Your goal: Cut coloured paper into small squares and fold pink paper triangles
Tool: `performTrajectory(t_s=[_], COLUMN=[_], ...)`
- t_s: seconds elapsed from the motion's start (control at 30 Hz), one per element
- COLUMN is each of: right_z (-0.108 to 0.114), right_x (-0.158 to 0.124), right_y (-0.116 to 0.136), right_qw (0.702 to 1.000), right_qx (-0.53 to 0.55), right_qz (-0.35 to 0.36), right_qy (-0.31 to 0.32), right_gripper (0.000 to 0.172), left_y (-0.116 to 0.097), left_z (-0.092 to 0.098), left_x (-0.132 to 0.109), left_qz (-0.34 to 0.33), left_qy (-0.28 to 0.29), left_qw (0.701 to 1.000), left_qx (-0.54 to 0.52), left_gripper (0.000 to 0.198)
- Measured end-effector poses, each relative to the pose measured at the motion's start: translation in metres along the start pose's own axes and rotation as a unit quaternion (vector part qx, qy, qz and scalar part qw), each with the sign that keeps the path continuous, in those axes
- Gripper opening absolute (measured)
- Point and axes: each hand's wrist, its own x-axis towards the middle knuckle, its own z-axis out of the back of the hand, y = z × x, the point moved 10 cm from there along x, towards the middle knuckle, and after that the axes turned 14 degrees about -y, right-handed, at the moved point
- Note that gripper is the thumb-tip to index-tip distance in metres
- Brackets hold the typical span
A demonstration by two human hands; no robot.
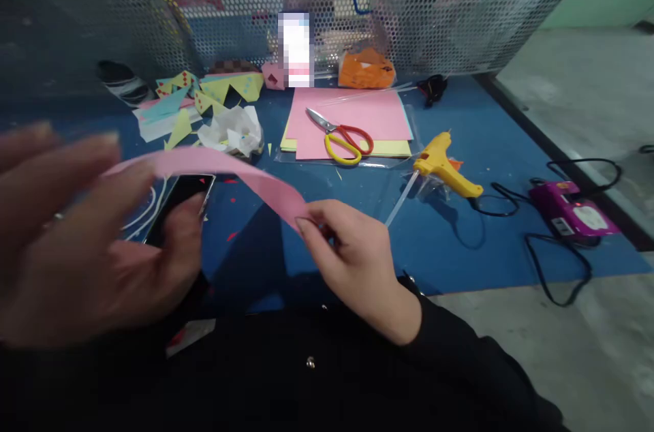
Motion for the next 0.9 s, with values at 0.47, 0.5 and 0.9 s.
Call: performTrajectory(t_s=[0.47,0.5,0.9], right_z=[-0.041,-0.037,-0.048], right_x=[-0.044,-0.045,-0.056], right_y=[-0.075,-0.074,-0.016], right_qw=[0.917,0.927,0.909], right_qx=[0.189,0.169,-0.199], right_qz=[-0.348,-0.330,0.332], right_qy=[0.043,0.051,0.157], right_gripper=[0.024,0.023,0.027], left_y=[-0.038,-0.035,-0.009], left_z=[-0.063,-0.064,-0.079], left_x=[-0.067,-0.069,-0.112], left_qz=[-0.117,-0.107,0.034], left_qy=[0.134,0.144,0.274], left_qw=[0.984,0.984,0.955], left_qx=[0.022,0.007,-0.107], left_gripper=[0.029,0.028,0.037])
